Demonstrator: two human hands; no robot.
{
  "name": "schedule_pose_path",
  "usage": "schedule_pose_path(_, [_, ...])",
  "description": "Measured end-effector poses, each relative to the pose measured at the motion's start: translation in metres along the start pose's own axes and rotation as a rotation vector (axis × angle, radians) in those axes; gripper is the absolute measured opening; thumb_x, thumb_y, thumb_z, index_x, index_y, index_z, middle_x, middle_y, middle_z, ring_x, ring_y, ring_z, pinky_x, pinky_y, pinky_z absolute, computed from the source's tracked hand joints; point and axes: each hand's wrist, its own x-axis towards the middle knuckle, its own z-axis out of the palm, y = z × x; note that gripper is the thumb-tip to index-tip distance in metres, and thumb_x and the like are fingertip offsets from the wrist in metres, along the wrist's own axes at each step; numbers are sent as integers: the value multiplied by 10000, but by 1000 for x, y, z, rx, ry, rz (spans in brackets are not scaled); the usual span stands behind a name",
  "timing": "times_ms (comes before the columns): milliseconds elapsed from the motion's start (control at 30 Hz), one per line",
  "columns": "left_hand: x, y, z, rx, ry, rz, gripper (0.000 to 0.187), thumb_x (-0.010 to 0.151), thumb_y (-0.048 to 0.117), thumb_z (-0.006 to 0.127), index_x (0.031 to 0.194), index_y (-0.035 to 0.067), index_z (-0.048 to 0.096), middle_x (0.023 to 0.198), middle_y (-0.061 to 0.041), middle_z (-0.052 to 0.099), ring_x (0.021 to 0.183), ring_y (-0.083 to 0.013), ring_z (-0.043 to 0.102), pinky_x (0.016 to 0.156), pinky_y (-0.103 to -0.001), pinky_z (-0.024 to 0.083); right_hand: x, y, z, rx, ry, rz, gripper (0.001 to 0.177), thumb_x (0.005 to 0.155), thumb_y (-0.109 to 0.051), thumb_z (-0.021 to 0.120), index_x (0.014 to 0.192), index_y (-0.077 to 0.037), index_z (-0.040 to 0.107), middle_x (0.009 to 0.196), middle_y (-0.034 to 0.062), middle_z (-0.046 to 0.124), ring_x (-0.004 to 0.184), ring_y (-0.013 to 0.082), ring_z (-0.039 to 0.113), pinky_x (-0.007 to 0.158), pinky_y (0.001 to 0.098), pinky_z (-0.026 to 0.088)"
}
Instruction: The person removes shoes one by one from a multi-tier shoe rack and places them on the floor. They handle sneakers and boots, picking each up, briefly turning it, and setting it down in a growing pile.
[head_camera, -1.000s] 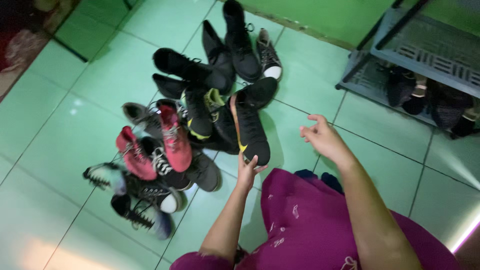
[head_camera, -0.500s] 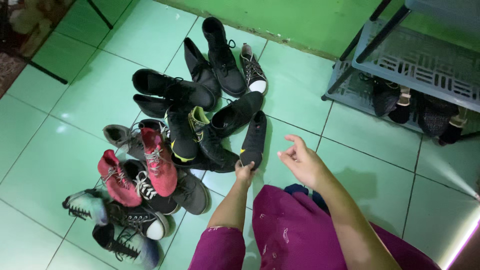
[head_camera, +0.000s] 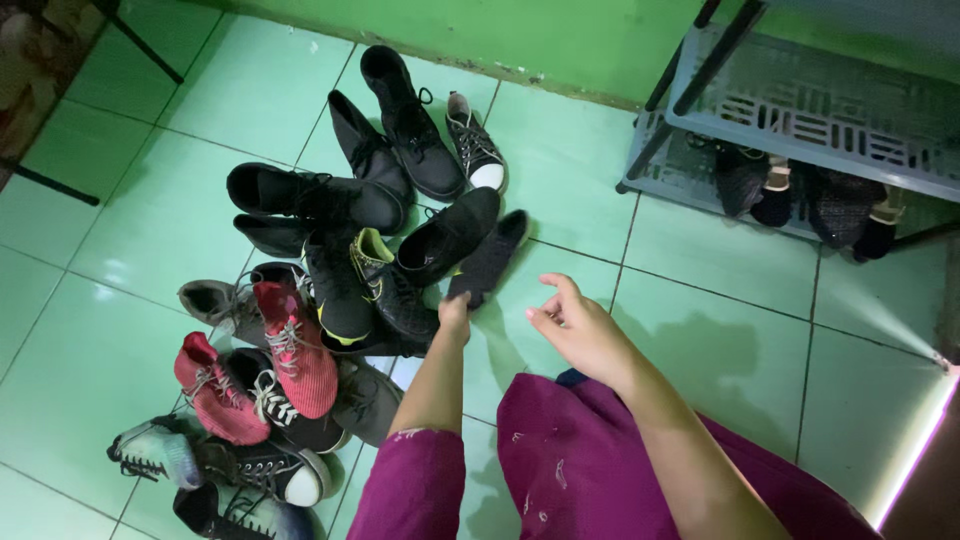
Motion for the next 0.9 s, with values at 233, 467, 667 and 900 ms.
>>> schedule_pose_path(233, [-121,-14,4,1582,68,-67,990,799,295,759,1631,231,228,1703,-205,-171,1572,-437,-78,1173,-729,166,15,30,11,-45,28,42,604,942,-357,652,1413,-35,453,960,114,723,869,245,709,795,364,557])
schedule_pose_path(467, [-190,7,33,1836,-29,-3,1106,790,475,792,1653,250,137,1685,-217,-253,1576,-400,-165,1148,-766,134,61,138,37,-183,370,16,624,896,-397,718,1329,16,542,1221,262,628,1193,393,588,1005,462,487])
schedule_pose_path(667, [-218,71,93,1683,25,353,1178,716,516,855,1638,233,178,1679,-233,-221,1559,-464,-153,1107,-824,134,70,174,35,-173,583,148,560,922,-425,689,1268,5,595,1285,272,579,1239,418,540,1062,485,455])
schedule_pose_path(900, [-282,146,203,1504,-62,642,1200,732,489,851,1640,204,121,1652,-270,-218,1523,-511,-188,1050,-872,68,24,192,-77,-407,787,54,618,836,-331,759,1290,31,547,1324,259,528,1259,421,496,1059,510,440])
